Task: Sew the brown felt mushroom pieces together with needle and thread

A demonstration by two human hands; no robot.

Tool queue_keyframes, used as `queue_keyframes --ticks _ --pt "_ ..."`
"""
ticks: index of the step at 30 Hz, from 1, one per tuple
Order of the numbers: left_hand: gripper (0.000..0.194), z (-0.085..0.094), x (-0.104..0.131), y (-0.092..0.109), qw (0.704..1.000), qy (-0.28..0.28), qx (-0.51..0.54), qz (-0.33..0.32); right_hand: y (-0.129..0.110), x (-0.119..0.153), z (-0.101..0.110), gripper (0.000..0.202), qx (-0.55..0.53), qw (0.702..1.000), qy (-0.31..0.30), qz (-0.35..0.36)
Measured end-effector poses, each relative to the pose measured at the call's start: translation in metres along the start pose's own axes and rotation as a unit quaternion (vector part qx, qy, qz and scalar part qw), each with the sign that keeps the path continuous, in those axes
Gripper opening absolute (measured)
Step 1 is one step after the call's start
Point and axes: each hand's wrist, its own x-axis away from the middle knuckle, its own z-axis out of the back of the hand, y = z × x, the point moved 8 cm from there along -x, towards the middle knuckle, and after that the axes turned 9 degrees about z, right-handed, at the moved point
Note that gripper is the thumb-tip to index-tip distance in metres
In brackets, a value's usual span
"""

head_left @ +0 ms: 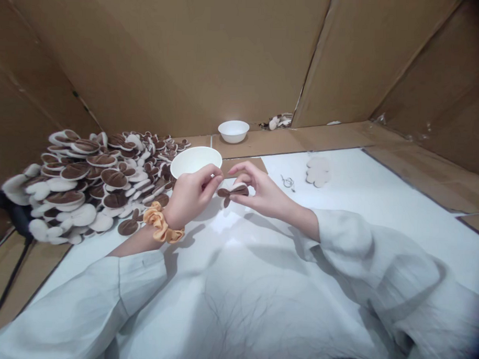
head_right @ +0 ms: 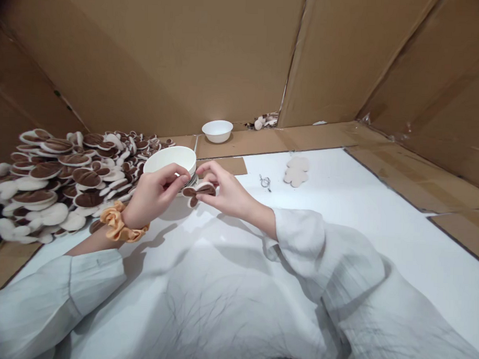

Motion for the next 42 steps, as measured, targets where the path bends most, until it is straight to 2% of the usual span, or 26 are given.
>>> queue_keyframes --ticks 3,8,13,18,26,29,32,35,38,40,42 --pt "0.016 -0.001 0.002 0.006 1.0 -0.012 0.002 -0.004 0.006 0.001 0.0 0.031 0.027 0.999 0.0 -0.021" --pt "0.015 -0.001 0.005 0.011 1.0 -0.015 0.008 -0.011 0.009 0.001 -0.003 0.026 -0.018 0.999 -0.01 -0.033" --pt "0.013 -0.005 0.011 0.015 0.999 -0.027 0.02 -0.01 0.02 0.0 0.009 0.02 -0.039 0.994 0.061 -0.082" --pt "0.012 -0.017 0.021 0.016 0.999 -0.018 -0.017 -0.022 0.029 0.003 0.02 0.022 -0.107 0.974 0.15 -0.132" --pt "0.017 -0.025 0.026 0.001 0.998 -0.002 0.057 0.027 0.036 0.001 0.018 0.029 -0.266 0.944 0.159 -0.116" --pt "0.016 -0.031 0.024 -0.006 0.993 -0.03 0.103 0.047 0.034 -0.002 0.015 0.024 -0.293 0.939 0.139 -0.115" --pt "0.015 -0.033 0.019 -0.009 0.99 -0.05 0.122 0.038 0.025 -0.005 0.011 0.016 -0.288 0.949 0.079 -0.102" --pt "0.015 -0.031 0.014 -0.005 0.995 -0.056 0.084 0.002 0.016 -0.005 0.006 0.014 -0.252 0.963 0.002 -0.099" --pt "0.015 -0.031 0.009 -0.003 0.995 -0.089 0.037 -0.004 0.014 -0.001 -0.003 0.014 -0.202 0.969 -0.075 -0.12" --pt "0.016 -0.031 0.006 -0.004 0.994 -0.11 0.007 0.004 0.018 0.002 -0.006 0.016 -0.166 0.973 -0.09 -0.136" --pt "0.018 -0.029 0.003 -0.004 0.993 -0.117 -0.018 0.0 0.024 0.004 -0.006 0.02 -0.126 0.978 -0.073 -0.153"
